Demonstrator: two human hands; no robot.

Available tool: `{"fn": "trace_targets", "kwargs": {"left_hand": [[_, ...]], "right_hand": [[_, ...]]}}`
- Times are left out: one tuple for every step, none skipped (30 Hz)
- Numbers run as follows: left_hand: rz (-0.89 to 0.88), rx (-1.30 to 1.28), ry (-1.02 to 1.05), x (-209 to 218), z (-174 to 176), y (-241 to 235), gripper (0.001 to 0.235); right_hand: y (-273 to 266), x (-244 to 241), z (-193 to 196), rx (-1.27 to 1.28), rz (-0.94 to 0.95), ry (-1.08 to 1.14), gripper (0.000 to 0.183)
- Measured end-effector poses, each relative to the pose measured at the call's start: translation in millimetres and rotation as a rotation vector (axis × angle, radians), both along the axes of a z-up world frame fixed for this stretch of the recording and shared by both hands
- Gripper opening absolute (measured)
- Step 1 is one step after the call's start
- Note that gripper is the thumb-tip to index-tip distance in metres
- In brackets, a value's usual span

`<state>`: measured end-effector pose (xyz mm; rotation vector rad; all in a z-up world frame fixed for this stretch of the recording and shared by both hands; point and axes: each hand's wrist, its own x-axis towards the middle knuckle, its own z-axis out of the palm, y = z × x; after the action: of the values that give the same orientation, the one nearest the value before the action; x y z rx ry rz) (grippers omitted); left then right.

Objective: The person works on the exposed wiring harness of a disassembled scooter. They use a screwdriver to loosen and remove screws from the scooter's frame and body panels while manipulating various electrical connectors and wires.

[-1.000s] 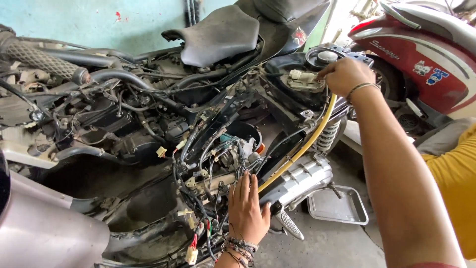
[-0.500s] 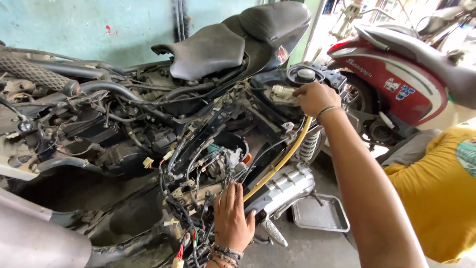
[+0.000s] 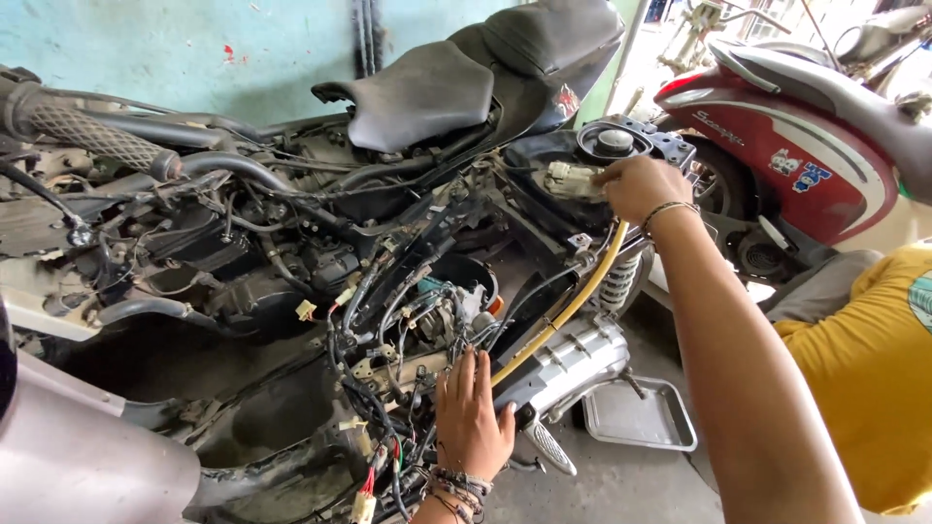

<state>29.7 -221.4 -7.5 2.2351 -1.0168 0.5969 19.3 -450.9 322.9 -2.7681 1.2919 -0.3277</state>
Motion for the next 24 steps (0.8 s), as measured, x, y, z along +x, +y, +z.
{"fn": "trace_targets", "kwargs": {"left_hand": [[-0.003,0.002,0.002,0.1,-0.5,1.0,0.087],[-0.003,0.004,-0.005,0.0,-1.1,1.8,0.086],[-0.003,0.002,-0.014,1.4,-0.6,0.4,0.086],[-0.006,0.000,-0.015,0.4,0.3,-0.7,0.086],[-0.002,-0.001,-0.015,-0.4,0.6,-0.2,0.087],[0.003,-0.002,-0.015,-1.0,0.8,0.3,0.088],[0.006,0.003,-0.011,-0.7,-0.5,0.8,0.088],[0.007,0.004,-0.006,-0.5,-1.7,1.1,0.087],[0.004,-0.001,-0.004,1.0,-1.0,-1.5,0.087],[0.004,-0.002,-0.004,-0.7,-1.4,1.1,0.087],[-0.003,-0.007,-0.003,-0.7,-0.1,1.1,0.087],[-0.009,-0.013,-0.002,-0.6,1.1,1.0,0.086],[-0.008,-0.016,-0.003,-0.6,1.2,0.2,0.086],[-0.003,-0.019,-0.007,-0.4,1.1,-0.8,0.087],[0.000,-0.017,-0.010,-1.2,-0.1,0.3,0.088],[-0.001,-0.013,-0.009,-0.9,-0.6,0.1,0.088],[0.001,-0.011,-0.005,-0.5,-1.1,-0.3,0.087],[0.004,-0.009,-0.001,-0.1,-1.4,-0.4,0.087],[0.006,-0.015,-0.007,0.3,-0.8,-0.7,0.087],[0.001,-0.025,-0.010,0.6,-0.2,-1.0,0.087],[-0.002,-0.031,-0.008,-0.6,-1.2,-0.1,0.088],[0.001,-0.034,-0.009,0.3,-0.8,-1.1,0.088],[0.003,-0.037,-0.009,-0.3,-0.9,-1.3,0.088],[0.004,-0.040,-0.008,-0.7,-1.2,-1.6,0.087]], "right_hand": [[-2.6,-0.4,-6.4,0.002,-0.003,0.002,0.047],[-5.4,-0.9,-12.9,-0.081,0.010,0.027,0.051],[-8.8,-1.1,-17.3,-0.168,0.023,0.050,0.056],[-5.2,-5.2,-11.2,-0.170,0.020,0.050,0.056],[-0.2,-6.6,-5.7,-0.073,0.007,0.065,0.052],[4.8,-7.8,-0.4,0.024,-0.006,0.080,0.050],[-3.7,-7.8,-4.8,0.028,-0.002,0.084,0.050],[-12.3,-7.8,-9.2,-0.076,-0.002,0.043,0.046],[-22.1,-8.7,-10.6,-0.186,-0.005,-0.003,0.043],[-16.1,-10.4,-14.4,-0.186,-0.005,-0.003,0.043],[-10.9,-11.4,-15.4,-0.122,0.009,0.024,0.044],[-5.8,-12.3,-16.5,-0.057,0.024,0.050,0.046],[-2.6,-13.0,-11.9,-0.059,0.026,0.050,0.046],[0.3,-13.5,-7.6,-0.025,0.028,0.062,0.055],[3.5,-15.5,-5.6,0.016,0.027,0.074,0.063],[-3.5,-15.5,-13.9,0.020,0.027,0.075,0.063],[-10.2,-14.7,-21.9,-0.074,0.028,0.059,0.052],[-16.6,-13.9,-29.5,-0.167,0.030,0.042,0.041],[-10.2,-14.4,-24.7,-0.173,0.032,0.037,0.041],[-3.7,-15.0,-19.8,-0.028,0.050,-0.004,0.052],[3.0,-15.6,-17.2,0.121,0.071,-0.040,0.063],[-0.6,-10.1,-20.7,0.118,0.075,-0.041,0.063],[-4.4,-7.5,-25.6,-0.010,0.065,-0.041,0.052],[-8.4,-4.7,-30.6,-0.138,0.056,-0.040,0.043]]}}
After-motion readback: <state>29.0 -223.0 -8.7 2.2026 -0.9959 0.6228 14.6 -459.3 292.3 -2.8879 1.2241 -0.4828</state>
